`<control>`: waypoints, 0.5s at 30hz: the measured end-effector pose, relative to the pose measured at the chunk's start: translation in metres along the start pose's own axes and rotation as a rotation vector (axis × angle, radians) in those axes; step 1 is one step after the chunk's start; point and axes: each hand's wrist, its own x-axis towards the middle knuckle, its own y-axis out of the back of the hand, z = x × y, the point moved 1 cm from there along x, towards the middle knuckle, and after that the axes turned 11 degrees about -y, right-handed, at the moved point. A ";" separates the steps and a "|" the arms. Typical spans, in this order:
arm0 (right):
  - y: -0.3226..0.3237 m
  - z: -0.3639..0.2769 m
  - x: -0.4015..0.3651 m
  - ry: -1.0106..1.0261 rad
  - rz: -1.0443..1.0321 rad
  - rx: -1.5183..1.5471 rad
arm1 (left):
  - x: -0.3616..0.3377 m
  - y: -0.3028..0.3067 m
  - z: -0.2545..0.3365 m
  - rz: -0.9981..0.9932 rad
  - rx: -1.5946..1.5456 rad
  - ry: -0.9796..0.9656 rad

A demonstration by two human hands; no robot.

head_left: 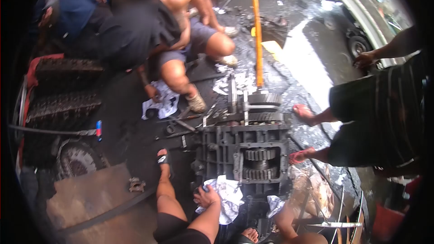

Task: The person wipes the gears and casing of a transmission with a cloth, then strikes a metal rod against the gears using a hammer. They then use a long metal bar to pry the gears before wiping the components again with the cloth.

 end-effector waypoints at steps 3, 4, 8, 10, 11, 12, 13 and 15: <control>0.000 -0.004 0.000 -0.006 -0.004 0.010 | 0.003 -0.004 -0.005 -0.006 -0.009 0.010; -0.010 0.001 0.003 -0.001 0.004 0.040 | 0.003 -0.005 -0.005 0.005 -0.014 0.009; -0.014 0.004 0.004 -0.039 -0.033 0.036 | 0.002 -0.005 -0.006 0.029 -0.009 -0.010; -0.014 0.008 0.004 -0.018 -0.033 0.036 | 0.001 -0.006 -0.006 0.040 -0.020 -0.031; -0.014 0.009 0.004 -0.013 -0.020 0.039 | 0.001 -0.008 -0.006 0.036 -0.018 -0.030; -0.014 0.008 0.004 -0.004 -0.009 0.043 | 0.002 -0.006 -0.005 0.034 -0.016 -0.027; -0.013 0.007 0.003 0.006 0.000 0.046 | 0.002 -0.005 -0.005 0.034 -0.013 -0.021; -0.010 0.004 0.002 0.008 0.008 0.059 | 0.003 -0.002 -0.002 -0.006 -0.019 -0.001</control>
